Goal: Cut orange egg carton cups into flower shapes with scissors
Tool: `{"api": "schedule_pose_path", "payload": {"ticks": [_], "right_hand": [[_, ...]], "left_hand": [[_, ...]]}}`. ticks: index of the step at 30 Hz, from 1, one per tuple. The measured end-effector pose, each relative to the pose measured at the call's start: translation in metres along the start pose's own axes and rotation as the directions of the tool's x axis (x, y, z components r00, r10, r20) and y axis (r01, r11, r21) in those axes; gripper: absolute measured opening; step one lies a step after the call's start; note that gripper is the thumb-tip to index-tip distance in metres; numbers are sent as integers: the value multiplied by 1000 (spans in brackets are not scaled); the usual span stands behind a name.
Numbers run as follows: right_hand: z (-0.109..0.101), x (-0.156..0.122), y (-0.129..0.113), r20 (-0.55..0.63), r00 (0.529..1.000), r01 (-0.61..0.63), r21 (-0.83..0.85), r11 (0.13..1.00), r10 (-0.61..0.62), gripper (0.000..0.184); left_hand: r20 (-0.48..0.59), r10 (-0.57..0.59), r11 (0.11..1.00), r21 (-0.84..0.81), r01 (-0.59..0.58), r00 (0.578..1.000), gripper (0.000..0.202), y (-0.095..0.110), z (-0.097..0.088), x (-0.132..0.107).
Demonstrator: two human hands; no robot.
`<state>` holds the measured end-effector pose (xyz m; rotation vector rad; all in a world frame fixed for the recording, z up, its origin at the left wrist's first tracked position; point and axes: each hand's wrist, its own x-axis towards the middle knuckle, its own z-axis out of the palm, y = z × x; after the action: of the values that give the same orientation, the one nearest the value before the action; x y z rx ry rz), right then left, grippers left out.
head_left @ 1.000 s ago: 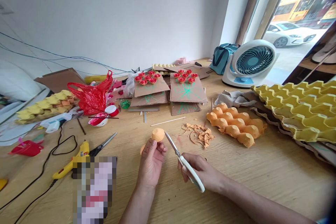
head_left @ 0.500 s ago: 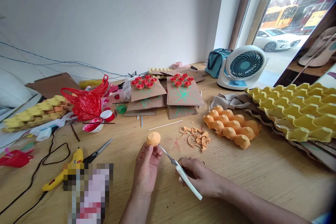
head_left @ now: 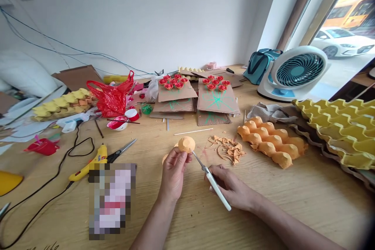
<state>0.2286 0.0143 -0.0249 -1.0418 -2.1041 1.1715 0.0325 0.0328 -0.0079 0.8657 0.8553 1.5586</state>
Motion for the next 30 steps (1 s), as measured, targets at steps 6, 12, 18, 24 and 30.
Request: {"api": "schedule_pose_path", "payload": {"ticks": [6,12,18,24,30], "right_hand": [[1,0,3,-23,999,44,-24,999,-45,12],[1,-2,3,-32,998,56,-20,998,-56,13],[4,-3,0,-59,996,71,2,997,-71,19],[4,-4,-2,-52,996,68,17,998,-67,20],[5,-5,0,-61,995,80,6,997,-79,25]], "left_hand": [[38,83,990,115,-87,996,19,4,0,-4],[20,-3,1000,-2,3,1000,23,5,5,-4],[69,-210,945,-240,220,975,26,6,13,-9],[86,-234,930,-270,249,968,29,7,18,-13],[99,-237,926,-277,256,966,25,6,20,-15]]}}
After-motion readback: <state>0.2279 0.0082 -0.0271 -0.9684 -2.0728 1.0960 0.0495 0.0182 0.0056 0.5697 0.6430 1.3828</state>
